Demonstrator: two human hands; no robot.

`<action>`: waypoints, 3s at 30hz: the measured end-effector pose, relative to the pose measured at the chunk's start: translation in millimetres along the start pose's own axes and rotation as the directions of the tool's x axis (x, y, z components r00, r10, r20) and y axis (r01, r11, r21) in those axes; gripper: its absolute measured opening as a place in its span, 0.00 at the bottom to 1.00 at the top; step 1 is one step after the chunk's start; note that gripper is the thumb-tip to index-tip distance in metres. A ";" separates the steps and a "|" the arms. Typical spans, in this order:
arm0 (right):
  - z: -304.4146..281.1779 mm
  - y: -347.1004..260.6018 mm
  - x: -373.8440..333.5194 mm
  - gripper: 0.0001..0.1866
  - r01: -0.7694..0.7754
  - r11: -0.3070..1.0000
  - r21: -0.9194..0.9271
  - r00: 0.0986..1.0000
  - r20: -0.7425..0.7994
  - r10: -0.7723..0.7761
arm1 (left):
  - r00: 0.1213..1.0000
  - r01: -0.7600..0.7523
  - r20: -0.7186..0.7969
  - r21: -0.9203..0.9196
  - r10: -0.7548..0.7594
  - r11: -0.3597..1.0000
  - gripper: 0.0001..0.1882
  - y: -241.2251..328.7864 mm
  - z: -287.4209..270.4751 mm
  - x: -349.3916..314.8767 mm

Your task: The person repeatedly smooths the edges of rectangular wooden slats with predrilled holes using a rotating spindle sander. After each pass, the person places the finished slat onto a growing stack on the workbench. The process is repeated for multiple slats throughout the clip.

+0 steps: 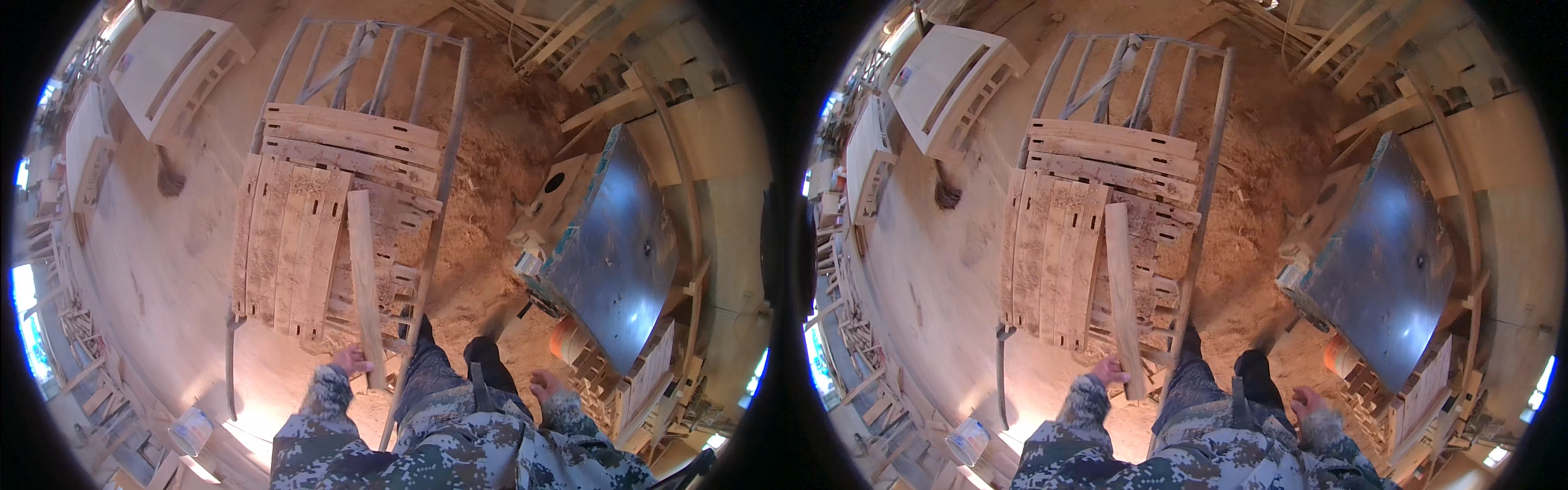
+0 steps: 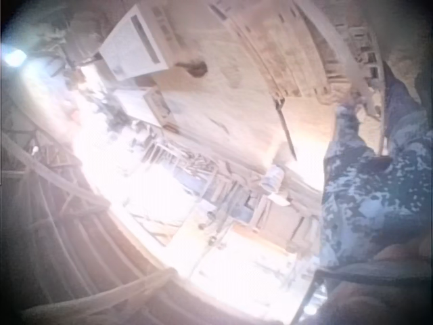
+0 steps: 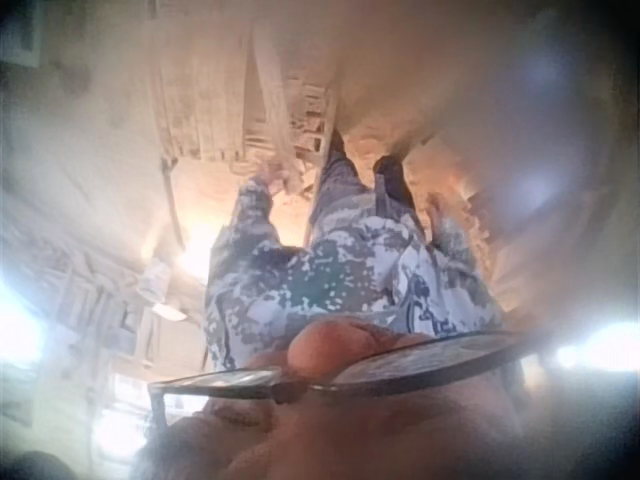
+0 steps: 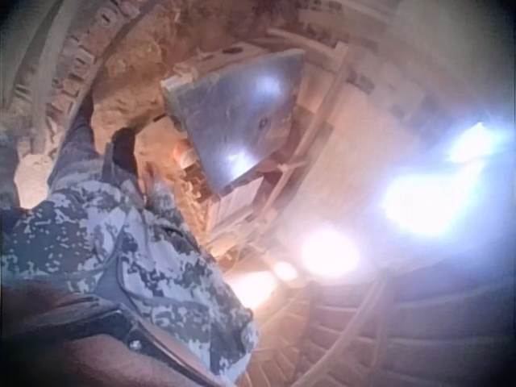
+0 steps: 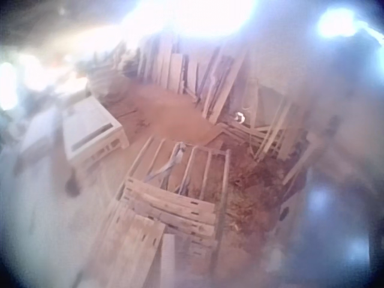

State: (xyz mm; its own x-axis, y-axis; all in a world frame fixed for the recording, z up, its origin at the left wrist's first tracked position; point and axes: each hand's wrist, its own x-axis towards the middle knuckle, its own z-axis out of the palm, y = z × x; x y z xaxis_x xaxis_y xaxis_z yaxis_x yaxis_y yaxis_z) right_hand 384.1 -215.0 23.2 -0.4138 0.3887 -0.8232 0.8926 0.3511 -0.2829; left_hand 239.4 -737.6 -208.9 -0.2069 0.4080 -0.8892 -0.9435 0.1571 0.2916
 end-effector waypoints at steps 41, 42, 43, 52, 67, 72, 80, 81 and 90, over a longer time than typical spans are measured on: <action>-59.8 -56.8 95.3 0.37 0.351 0.895 0.274 0.662 -0.749 -0.030 | 0.924 -0.315 0.285 0.192 0.254 0.929 0.39 289.3 211.8 31.6; -73.1 -45.3 98.2 0.36 0.219 0.936 0.276 0.641 -0.763 0.075 | 0.931 -0.336 0.229 0.244 0.283 0.910 0.36 282.0 191.3 25.1; -83.3 -37.9 102.1 0.35 0.041 0.951 0.305 0.652 -0.730 0.206 | 0.934 -0.355 0.162 0.326 0.318 0.876 0.33 275.6 172.7 20.4; -10.7 -203.9 135.8 0.34 0.304 0.909 -0.287 0.781 -0.472 -0.410 | 0.948 -0.317 0.157 0.371 0.277 0.873 0.31 264.4 156.4 11.2; -44.9 -132.2 75.5 0.56 0.002 0.993 0.121 0.828 -0.557 0.066 | 0.923 -0.336 0.175 0.803 0.343 0.493 0.28 297.6 53.8 68.6; -56.0 -128.8 75.2 0.61 -0.149 0.880 0.451 0.730 -0.550 0.405 | 0.771 -0.588 0.448 0.774 0.453 0.234 0.27 299.7 149.2 106.4; -79.0 -127.9 88.8 0.19 0.277 0.879 0.389 0.811 -0.585 0.003 | 0.180 -0.755 0.916 0.363 0.359 -0.546 0.32 321.5 403.8 52.5; -81.6 -108.0 86.0 0.17 0.463 0.822 0.331 0.642 -0.765 -0.054 | 0.091 -0.760 0.970 0.214 0.226 -0.613 0.30 312.6 435.7 47.2; -195.8 15.5 50.5 0.38 0.059 0.950 -0.307 0.606 -0.745 -0.278 | 0.479 -0.713 0.853 0.240 -0.208 -0.659 0.44 255.8 610.6 41.1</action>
State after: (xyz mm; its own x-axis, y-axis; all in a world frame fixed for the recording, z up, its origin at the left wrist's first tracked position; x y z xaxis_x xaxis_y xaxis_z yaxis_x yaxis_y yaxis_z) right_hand 342.0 -23.2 73.6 -0.6325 0.7728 -0.0529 0.7686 0.6177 -0.1662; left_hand 147.4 -131.5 44.4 0.3181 0.9296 -0.1864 0.8313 -0.1789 0.5263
